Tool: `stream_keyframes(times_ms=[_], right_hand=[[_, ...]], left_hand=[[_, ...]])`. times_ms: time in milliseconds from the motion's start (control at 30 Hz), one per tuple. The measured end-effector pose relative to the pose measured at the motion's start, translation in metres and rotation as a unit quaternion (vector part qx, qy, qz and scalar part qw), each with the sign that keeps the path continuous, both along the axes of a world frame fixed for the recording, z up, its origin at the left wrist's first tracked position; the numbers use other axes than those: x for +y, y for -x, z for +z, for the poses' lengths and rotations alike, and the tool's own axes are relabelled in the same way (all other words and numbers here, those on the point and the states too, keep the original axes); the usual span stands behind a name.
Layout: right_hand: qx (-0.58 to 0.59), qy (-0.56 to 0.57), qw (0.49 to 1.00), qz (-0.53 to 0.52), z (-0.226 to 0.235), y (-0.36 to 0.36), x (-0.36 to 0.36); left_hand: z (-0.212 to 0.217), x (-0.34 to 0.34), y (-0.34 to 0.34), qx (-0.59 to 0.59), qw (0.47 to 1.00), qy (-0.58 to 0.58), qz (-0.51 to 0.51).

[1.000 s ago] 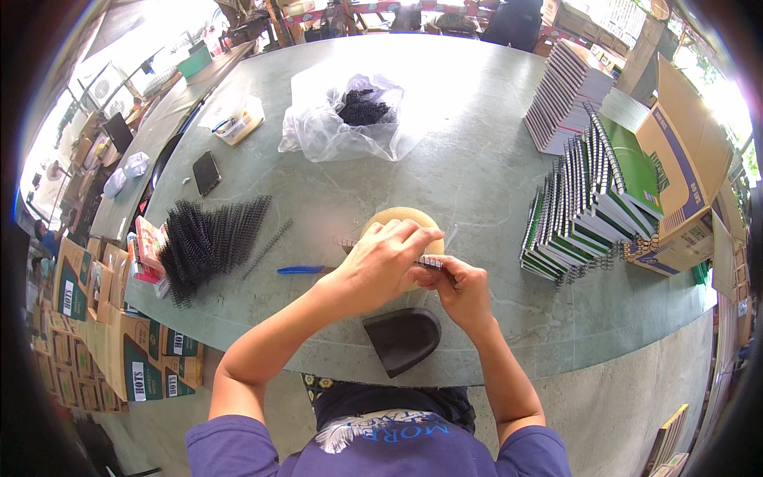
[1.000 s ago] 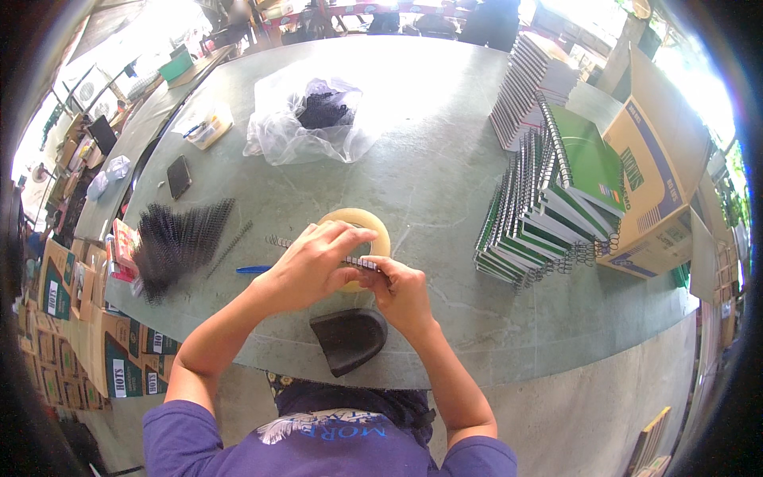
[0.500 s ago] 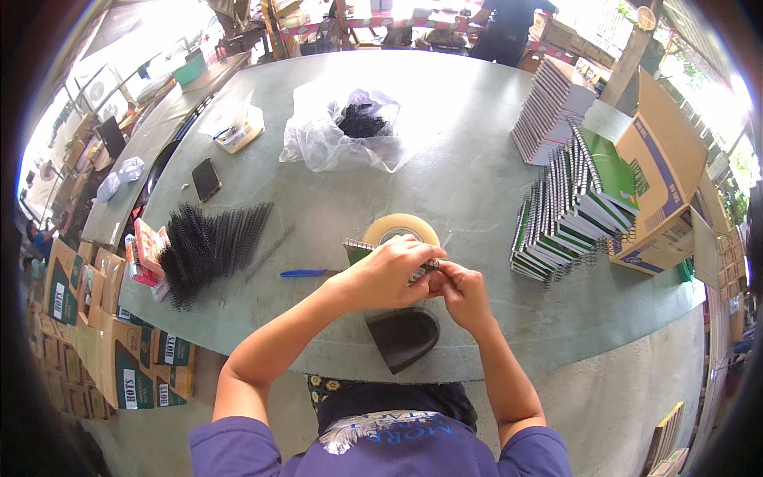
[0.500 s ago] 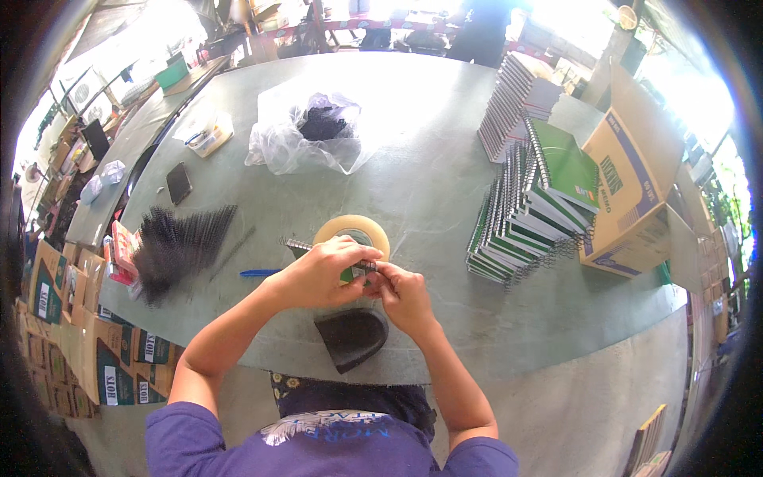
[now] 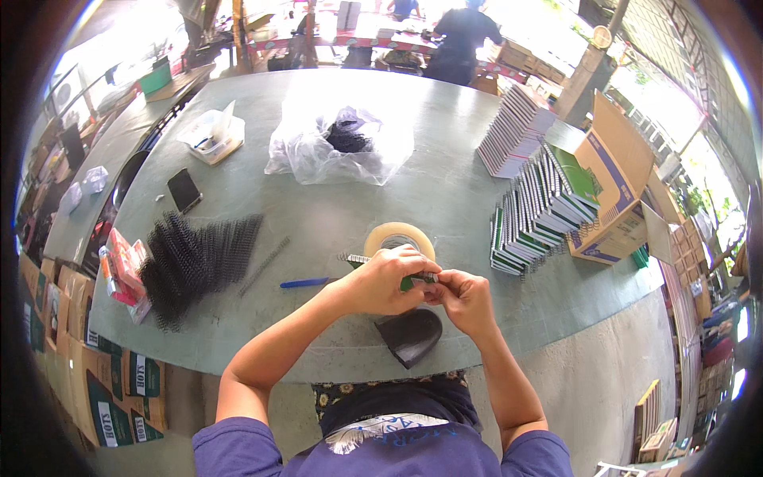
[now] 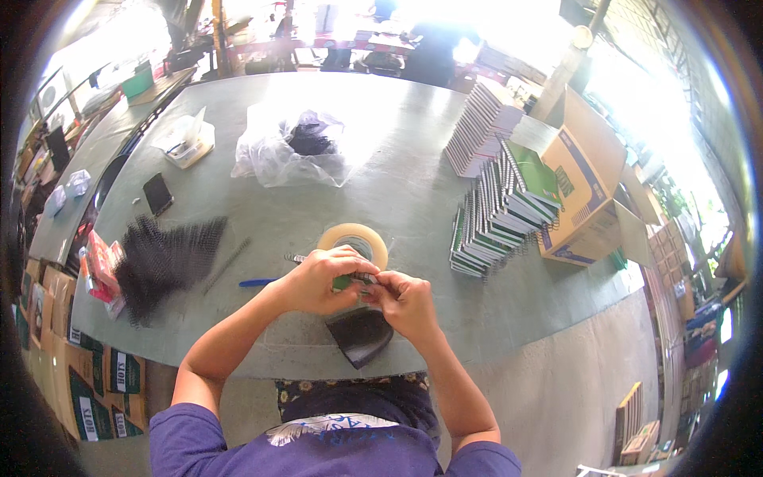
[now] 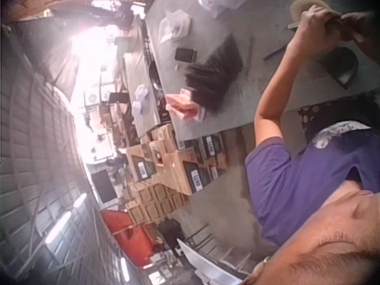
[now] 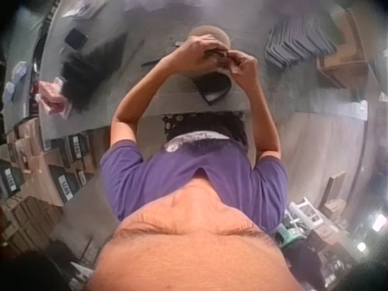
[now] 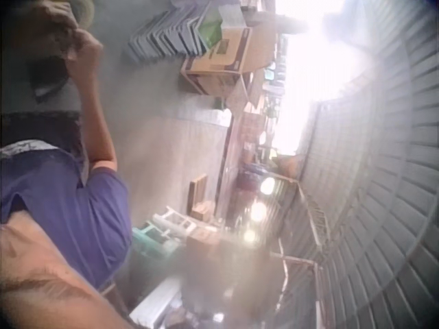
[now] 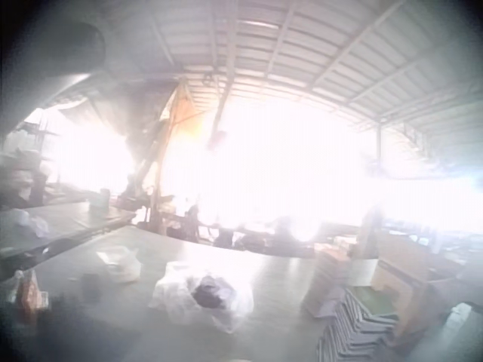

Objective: The person assembles spiral-bound notebooks by hand. They insert a black spiral coil into the holes of a green notebook cover, then use pliers to crimp the ends of the coil to secure it. The finished notebooks are stacked on the table.

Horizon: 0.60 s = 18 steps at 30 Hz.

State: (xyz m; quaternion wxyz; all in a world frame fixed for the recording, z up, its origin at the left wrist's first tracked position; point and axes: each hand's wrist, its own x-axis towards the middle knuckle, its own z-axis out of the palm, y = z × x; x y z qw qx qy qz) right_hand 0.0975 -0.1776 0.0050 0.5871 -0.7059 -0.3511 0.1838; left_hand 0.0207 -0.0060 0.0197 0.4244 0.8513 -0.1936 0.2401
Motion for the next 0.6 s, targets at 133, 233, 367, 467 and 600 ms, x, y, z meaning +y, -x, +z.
stream_keyframes(times_ms=[133, 233, 367, 467, 600], right_hand=[[0.0, -0.002, 0.999, -0.052, 0.015, 0.016, -0.003], [-0.043, -0.001, 0.995, -0.088, 0.017, 0.02, -0.014], [-0.147, -0.005, 0.981, -0.126, 0.018, 0.019, -0.031], [-0.164, -0.014, 0.978, -0.13, 0.032, 0.016, -0.044], [-0.103, -0.126, 0.97, -0.181, 0.056, -0.009, -0.072]], left_hand=[[0.005, -0.003, -0.003, 0.007, 1.0, 0.004, -0.025], [0.012, -0.01, -0.009, -0.007, 0.997, 0.026, -0.071], [0.014, -0.023, -0.02, -0.013, 0.998, -0.011, -0.062], [0.023, -0.036, -0.03, -0.024, 0.999, -0.021, -0.025], [0.059, -0.031, -0.044, -0.023, 0.998, 0.035, 0.036]])
